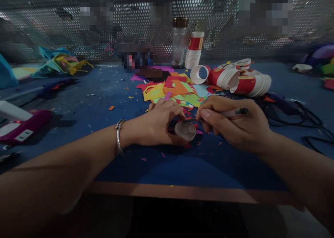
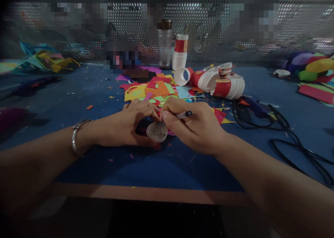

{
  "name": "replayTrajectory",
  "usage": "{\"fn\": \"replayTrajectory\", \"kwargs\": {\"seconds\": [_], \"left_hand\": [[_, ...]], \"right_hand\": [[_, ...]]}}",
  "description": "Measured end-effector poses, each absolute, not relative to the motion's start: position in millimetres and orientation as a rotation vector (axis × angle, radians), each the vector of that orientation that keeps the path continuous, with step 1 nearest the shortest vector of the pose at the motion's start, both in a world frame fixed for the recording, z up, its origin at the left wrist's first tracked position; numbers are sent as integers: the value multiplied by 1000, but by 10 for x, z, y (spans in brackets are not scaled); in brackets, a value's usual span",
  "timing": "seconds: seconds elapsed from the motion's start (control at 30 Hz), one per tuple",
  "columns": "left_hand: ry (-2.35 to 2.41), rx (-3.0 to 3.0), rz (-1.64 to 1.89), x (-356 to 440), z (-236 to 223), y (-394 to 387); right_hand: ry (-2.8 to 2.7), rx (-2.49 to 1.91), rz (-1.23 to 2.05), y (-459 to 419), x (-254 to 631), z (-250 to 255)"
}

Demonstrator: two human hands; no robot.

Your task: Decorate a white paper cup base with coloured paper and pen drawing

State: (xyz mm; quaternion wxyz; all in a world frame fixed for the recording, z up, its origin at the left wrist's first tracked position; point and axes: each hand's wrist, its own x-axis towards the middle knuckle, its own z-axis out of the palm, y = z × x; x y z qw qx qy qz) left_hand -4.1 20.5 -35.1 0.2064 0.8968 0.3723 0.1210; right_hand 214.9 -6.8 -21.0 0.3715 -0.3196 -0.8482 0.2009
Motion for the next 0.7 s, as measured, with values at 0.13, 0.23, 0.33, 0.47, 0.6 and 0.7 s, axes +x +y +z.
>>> {"fn": "replayTrajectory", "kwargs": {"seconds": [0.13,0.23,0.33,0.47,0.6,0.7], "left_hand": [[1036,2496,317,-42,-348,202],[1059,2492,309,-38,-350,204],[1057,2493,310,-41,-365,215],[1044,2486,323,-52,-379,225],[1032,2474,315,-47,-359,219],[1042,2473,300,-35,-341,216]], "right_hand": [[-2176,-806,510,-72,2149,-206],[-2171,-811,531,-90,2151,-192],[-2161,-803,552,-111,2154,-174],[-2160,-803,583,-120,2153,-160],[-2162,-810,630,-110,2136,-154],[-2148,-798,634,-96,2122,-155]]}}
